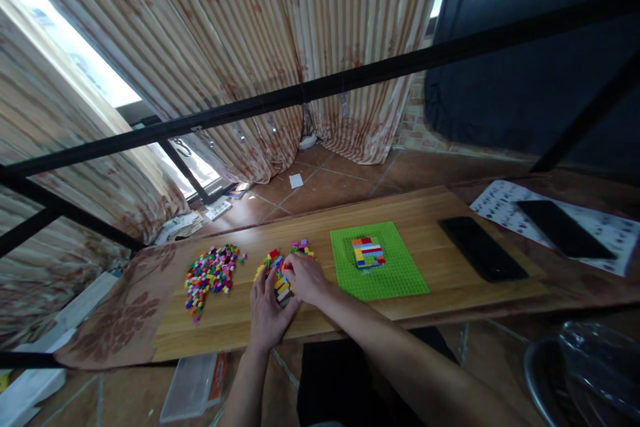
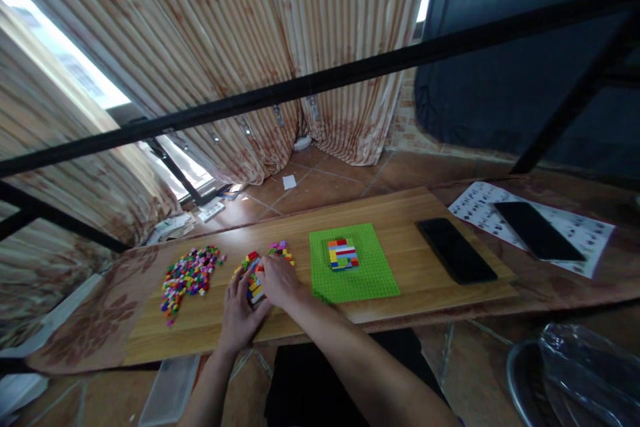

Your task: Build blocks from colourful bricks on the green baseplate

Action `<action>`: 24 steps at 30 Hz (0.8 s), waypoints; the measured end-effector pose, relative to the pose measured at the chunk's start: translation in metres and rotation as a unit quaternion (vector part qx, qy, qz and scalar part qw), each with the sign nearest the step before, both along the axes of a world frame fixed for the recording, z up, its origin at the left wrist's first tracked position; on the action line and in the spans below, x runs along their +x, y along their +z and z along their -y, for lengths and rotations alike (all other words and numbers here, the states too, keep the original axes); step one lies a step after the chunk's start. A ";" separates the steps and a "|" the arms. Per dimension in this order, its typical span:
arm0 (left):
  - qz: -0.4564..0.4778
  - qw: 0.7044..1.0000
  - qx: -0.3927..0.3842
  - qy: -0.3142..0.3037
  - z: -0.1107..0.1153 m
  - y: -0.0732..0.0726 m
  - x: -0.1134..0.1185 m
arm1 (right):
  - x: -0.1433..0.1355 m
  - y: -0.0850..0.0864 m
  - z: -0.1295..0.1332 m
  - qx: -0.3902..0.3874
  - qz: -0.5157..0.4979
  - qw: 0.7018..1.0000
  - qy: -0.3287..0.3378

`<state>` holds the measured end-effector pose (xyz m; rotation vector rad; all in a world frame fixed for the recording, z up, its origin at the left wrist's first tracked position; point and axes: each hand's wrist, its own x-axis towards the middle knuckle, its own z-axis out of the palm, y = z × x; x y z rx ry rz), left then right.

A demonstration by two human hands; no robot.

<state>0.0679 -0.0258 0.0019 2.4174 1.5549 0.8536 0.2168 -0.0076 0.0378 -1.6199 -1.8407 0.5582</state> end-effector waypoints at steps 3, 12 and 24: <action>0.038 0.999 0.030 0.008 0.005 0.001 0.005 | -0.001 -0.001 0.013 0.002 -0.020 1.000 0.002; 0.093 0.995 0.035 -0.023 0.010 0.002 0.029 | 0.002 -0.002 0.037 -0.006 -0.128 0.991 -0.042; 0.147 0.985 -0.030 -0.090 0.008 0.026 0.044 | 0.035 0.003 0.036 -0.083 -0.462 0.883 -0.007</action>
